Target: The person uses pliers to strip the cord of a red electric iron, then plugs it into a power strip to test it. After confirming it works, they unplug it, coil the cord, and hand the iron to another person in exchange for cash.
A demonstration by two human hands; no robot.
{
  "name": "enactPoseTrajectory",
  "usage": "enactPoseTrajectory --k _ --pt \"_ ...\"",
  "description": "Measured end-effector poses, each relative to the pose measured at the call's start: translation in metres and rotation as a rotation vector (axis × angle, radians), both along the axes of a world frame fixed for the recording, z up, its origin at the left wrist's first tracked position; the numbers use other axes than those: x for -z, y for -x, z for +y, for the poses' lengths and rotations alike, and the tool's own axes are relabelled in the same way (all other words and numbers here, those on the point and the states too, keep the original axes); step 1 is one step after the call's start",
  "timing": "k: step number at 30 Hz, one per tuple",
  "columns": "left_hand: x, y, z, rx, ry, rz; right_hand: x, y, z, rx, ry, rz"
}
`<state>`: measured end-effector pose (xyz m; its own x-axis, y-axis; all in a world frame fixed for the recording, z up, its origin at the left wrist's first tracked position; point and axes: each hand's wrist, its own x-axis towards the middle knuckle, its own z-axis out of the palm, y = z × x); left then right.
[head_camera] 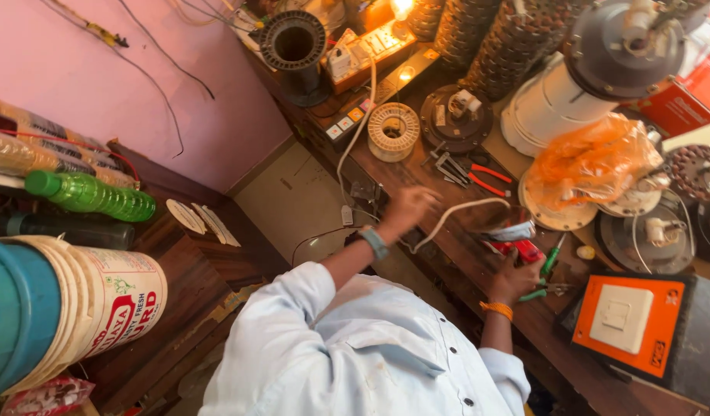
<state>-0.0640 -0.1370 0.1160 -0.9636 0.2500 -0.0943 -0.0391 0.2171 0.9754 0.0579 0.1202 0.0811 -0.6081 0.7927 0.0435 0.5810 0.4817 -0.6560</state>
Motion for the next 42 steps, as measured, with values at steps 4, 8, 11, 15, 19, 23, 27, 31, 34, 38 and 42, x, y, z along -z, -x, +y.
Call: enactPoseTrajectory --k 4,8,11,15,19,23,27,31,34,38,42 --pt "0.025 0.058 -0.106 -0.538 0.035 0.291 -0.029 -0.039 -0.009 0.000 -0.048 0.098" --pt "0.038 0.128 -0.170 -0.746 0.345 0.348 -0.098 -0.055 -0.046 -0.070 0.466 0.254" --pt "0.032 0.182 -0.196 -0.734 0.445 0.334 -0.159 0.004 -0.085 -0.386 0.417 0.115" --pt "0.018 0.240 -0.212 -0.704 0.436 0.245 -0.198 0.170 -0.167 -0.817 0.195 0.234" --pt "0.006 0.281 -0.230 -0.451 0.715 0.016 -0.190 0.319 -0.257 -1.010 0.162 0.169" --pt "0.011 0.307 -0.248 -0.396 0.729 0.145 -0.163 0.425 -0.311 -1.454 -0.360 0.177" --pt "0.026 0.325 -0.259 -0.391 0.581 0.278 -0.148 0.491 -0.339 -1.622 -0.439 0.010" --pt "0.037 0.341 -0.259 -0.406 0.542 0.209 -0.149 0.524 -0.362 -1.750 -0.517 -0.199" --pt "0.043 0.349 -0.256 -0.443 0.466 0.189 -0.147 0.538 -0.373 -1.816 -0.612 -0.130" --pt "0.054 0.350 -0.253 -0.280 0.608 -0.109 -0.134 0.567 -0.377 -1.961 -0.685 -0.080" --pt "0.066 0.348 -0.250 -0.470 0.743 0.252 -0.119 0.584 -0.382 -2.082 -0.701 -0.013"
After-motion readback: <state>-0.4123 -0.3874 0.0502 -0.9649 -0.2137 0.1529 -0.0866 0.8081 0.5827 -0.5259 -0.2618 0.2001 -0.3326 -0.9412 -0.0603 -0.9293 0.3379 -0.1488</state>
